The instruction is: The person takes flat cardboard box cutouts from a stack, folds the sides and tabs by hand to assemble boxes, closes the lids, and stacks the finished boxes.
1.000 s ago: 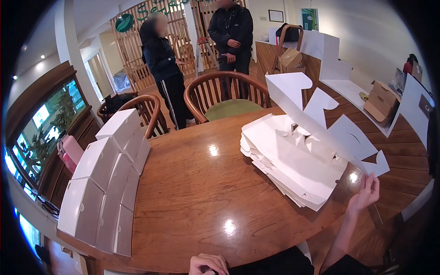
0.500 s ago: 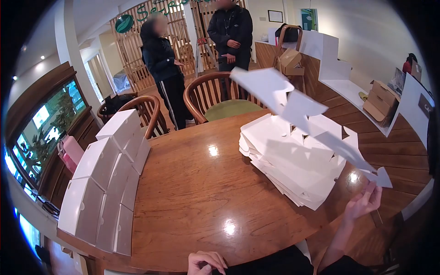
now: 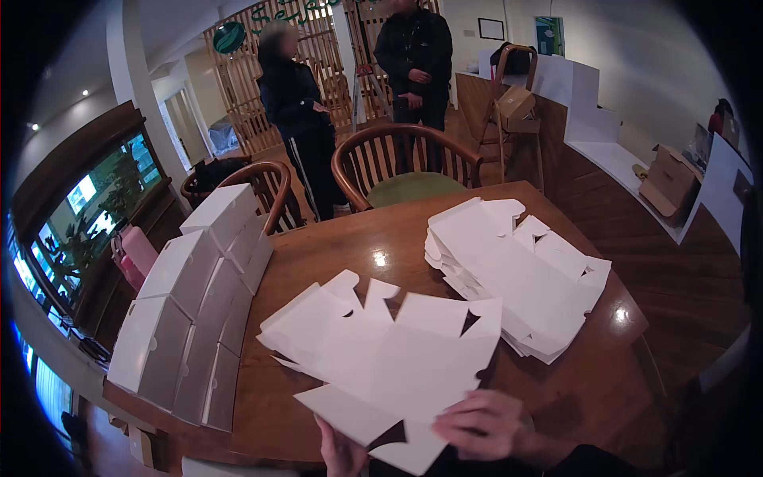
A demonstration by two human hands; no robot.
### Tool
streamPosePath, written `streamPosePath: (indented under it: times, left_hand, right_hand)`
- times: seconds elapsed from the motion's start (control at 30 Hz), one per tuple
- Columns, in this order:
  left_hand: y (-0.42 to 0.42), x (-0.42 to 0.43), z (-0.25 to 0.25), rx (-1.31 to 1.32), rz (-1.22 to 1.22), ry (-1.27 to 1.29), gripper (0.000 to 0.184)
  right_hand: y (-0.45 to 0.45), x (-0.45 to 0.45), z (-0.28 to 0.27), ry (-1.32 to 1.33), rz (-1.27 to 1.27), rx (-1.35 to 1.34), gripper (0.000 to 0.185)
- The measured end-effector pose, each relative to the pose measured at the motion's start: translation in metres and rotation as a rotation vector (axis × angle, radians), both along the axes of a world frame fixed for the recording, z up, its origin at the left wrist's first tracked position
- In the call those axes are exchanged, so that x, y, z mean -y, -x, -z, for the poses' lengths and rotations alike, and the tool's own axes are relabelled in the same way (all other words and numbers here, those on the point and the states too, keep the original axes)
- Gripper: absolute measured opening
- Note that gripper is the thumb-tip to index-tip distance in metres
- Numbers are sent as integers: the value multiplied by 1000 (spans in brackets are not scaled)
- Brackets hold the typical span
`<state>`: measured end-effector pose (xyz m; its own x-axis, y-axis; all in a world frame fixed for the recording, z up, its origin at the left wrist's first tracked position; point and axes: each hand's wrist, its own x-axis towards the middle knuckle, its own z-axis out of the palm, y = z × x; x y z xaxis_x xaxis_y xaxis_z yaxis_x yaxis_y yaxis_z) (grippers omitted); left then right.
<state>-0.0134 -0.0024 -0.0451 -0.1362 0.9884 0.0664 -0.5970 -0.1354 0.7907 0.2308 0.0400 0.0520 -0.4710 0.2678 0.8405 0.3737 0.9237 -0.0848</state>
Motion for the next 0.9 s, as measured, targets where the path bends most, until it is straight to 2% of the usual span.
streamPosePath:
  times: [0.1,0.2,0.3,0.33,0.4,0.5,0.6,0.73,0.8,0.9]
  left_hand:
    - [-1,-7,-3,286,-97,-101,74]
    - [-7,-8,-19,314,-210,-88,71]
    - [6,-3,-3,418,-80,-135,72]
    - [6,-1,0,418,-80,-133,72]
    - [7,2,3,321,-325,123,75]
    - [1,8,-4,169,-286,172,73]
    - [5,10,3,183,-194,218,68]
    - [-2,15,-7,145,-266,272,66]
    - [-9,15,-22,197,-320,469,63]
    - [-16,17,-27,66,-276,358,65]
  right_hand:
    - [28,9,20,98,-151,22,19]
    - [45,19,39,180,-207,44,23]
    - [55,26,37,176,-253,-36,15]
    - [56,26,39,186,-258,-39,14]
    - [58,27,41,198,-269,-43,14]
    - [60,26,43,221,-261,-75,12]
    - [61,25,45,245,-259,-86,12]
    - [59,24,46,280,-273,-77,14]
    - [59,23,47,287,-275,-78,15]
    - [58,23,55,320,-294,-82,15]
